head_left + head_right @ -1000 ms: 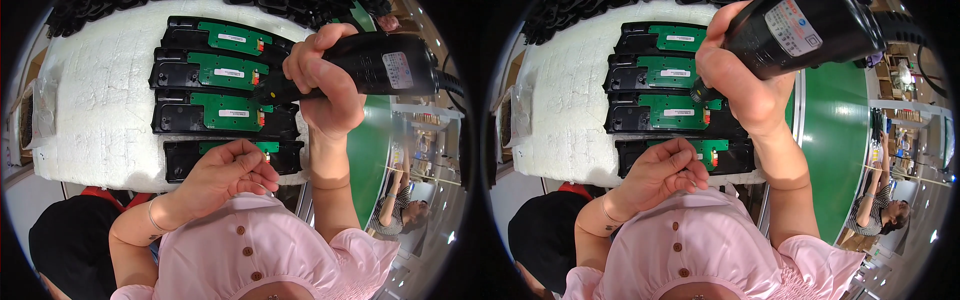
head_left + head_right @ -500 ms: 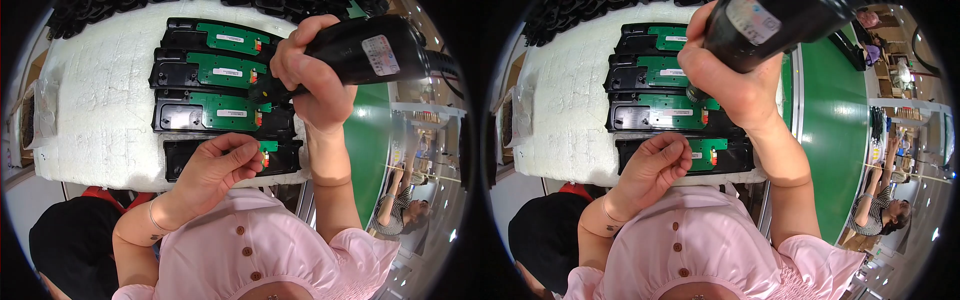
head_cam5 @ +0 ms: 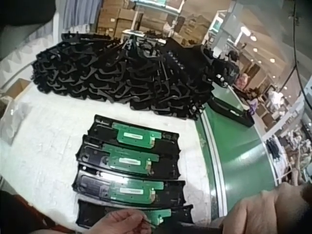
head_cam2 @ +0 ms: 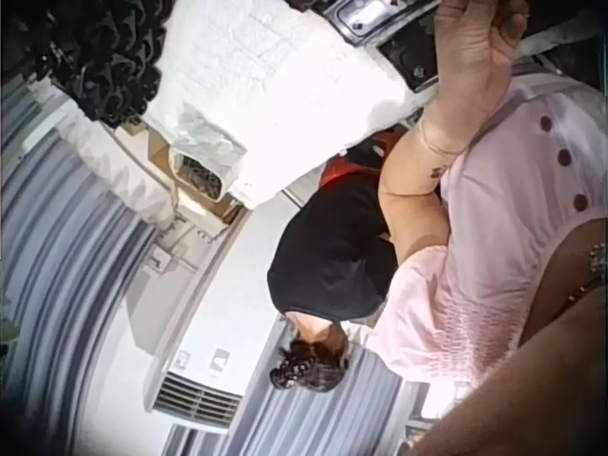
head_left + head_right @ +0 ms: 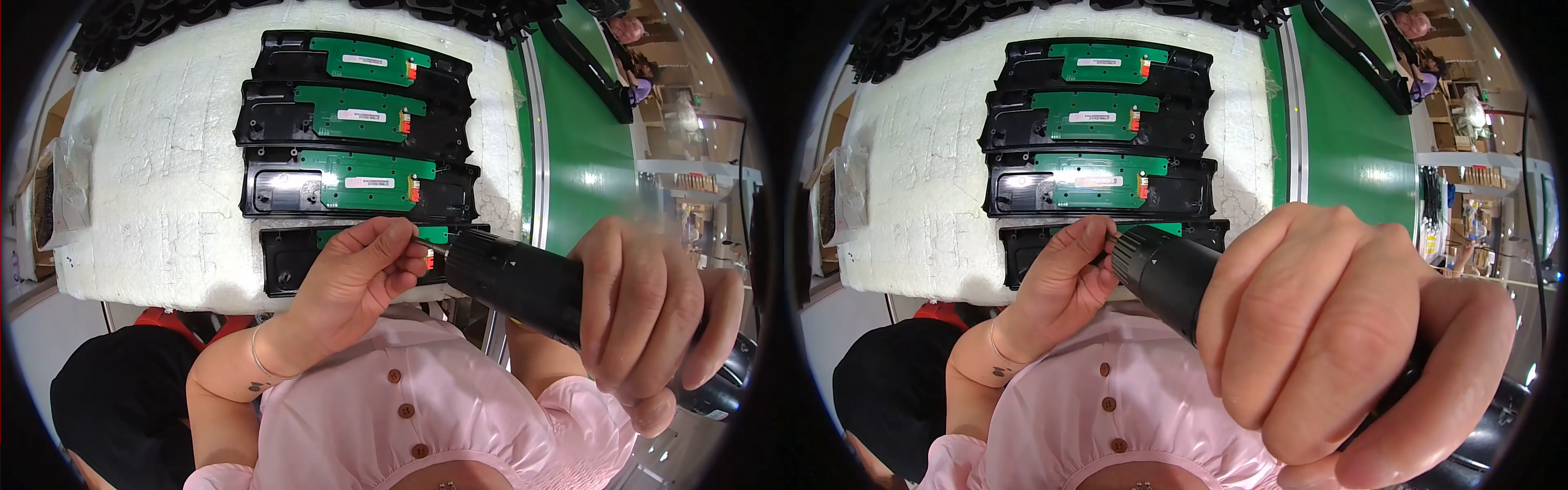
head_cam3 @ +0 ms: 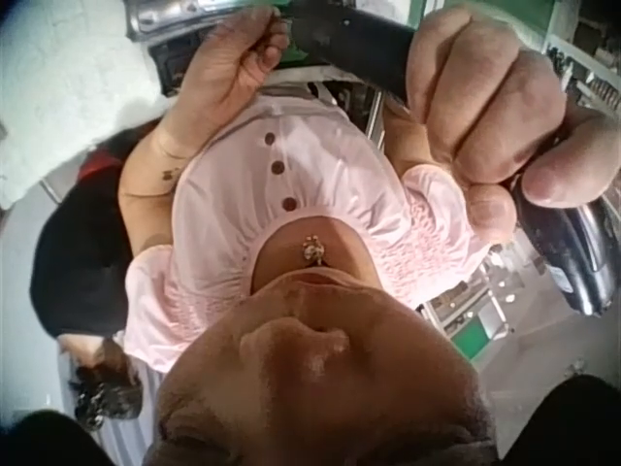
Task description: Assembling plastic components and circuit boards into printer toner cartridges using an electric screwdriver.
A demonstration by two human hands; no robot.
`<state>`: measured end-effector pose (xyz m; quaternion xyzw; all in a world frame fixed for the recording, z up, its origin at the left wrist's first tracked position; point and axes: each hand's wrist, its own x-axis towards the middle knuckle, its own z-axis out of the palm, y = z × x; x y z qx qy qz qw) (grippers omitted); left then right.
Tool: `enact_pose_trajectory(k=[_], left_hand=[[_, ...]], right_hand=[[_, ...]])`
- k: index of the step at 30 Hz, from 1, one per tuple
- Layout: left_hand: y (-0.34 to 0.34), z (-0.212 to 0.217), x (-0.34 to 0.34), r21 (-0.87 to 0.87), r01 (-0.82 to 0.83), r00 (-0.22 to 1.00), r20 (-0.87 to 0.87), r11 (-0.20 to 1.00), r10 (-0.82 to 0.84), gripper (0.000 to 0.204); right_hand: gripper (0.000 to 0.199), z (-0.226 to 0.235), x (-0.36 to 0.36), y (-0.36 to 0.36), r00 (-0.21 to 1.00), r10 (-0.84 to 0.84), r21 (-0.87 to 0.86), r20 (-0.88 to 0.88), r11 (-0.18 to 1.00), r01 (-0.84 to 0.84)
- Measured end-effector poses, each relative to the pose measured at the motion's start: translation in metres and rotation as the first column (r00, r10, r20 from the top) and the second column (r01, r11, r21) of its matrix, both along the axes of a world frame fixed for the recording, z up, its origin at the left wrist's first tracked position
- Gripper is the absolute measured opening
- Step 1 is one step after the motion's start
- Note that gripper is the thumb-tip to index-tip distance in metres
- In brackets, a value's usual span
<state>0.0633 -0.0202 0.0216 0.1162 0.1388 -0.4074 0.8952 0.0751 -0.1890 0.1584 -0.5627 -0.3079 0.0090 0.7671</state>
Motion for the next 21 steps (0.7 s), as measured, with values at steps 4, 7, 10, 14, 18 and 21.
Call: enact_pose_trajectory(k=[4,7,10,14,18,21], left_hand=[[-0.006,0.012,-0.007,0.05,0.029,1.0,0.01,0.998,-0.03,0.028],[-0.011,0.025,-0.009,0.07,0.208,0.978,-0.049,0.976,-0.205,0.038],[-0.003,0.01,-0.011,0.052,0.139,0.99,-0.024,0.989,-0.138,0.038],[0.002,0.011,-0.01,0.086,0.221,0.975,0.002,0.972,-0.222,0.032],[0.005,0.01,-0.012,0.054,0.224,0.975,-0.014,0.973,-0.223,0.023],[0.008,0.008,-0.011,0.043,0.23,0.972,0.036,0.972,-0.232,0.017]], right_hand=[[0.028,-0.017,0.012,-0.002,0.992,0.007,0.036,0.122,0.999,-0.012],[0.026,-0.038,0.012,0.014,0.937,-0.347,0.021,0.052,0.938,0.346],[0.028,-0.053,0.02,0.018,0.913,-0.404,-0.088,-0.052,0.913,0.399],[0.027,-0.059,0.024,0.018,0.902,-0.421,-0.104,-0.089,0.905,0.412],[0.026,-0.057,0.026,0.018,0.895,-0.435,-0.114,-0.095,0.898,0.425],[0.025,-0.058,0.027,0.018,0.896,-0.438,-0.135,-0.077,0.895,0.426]])
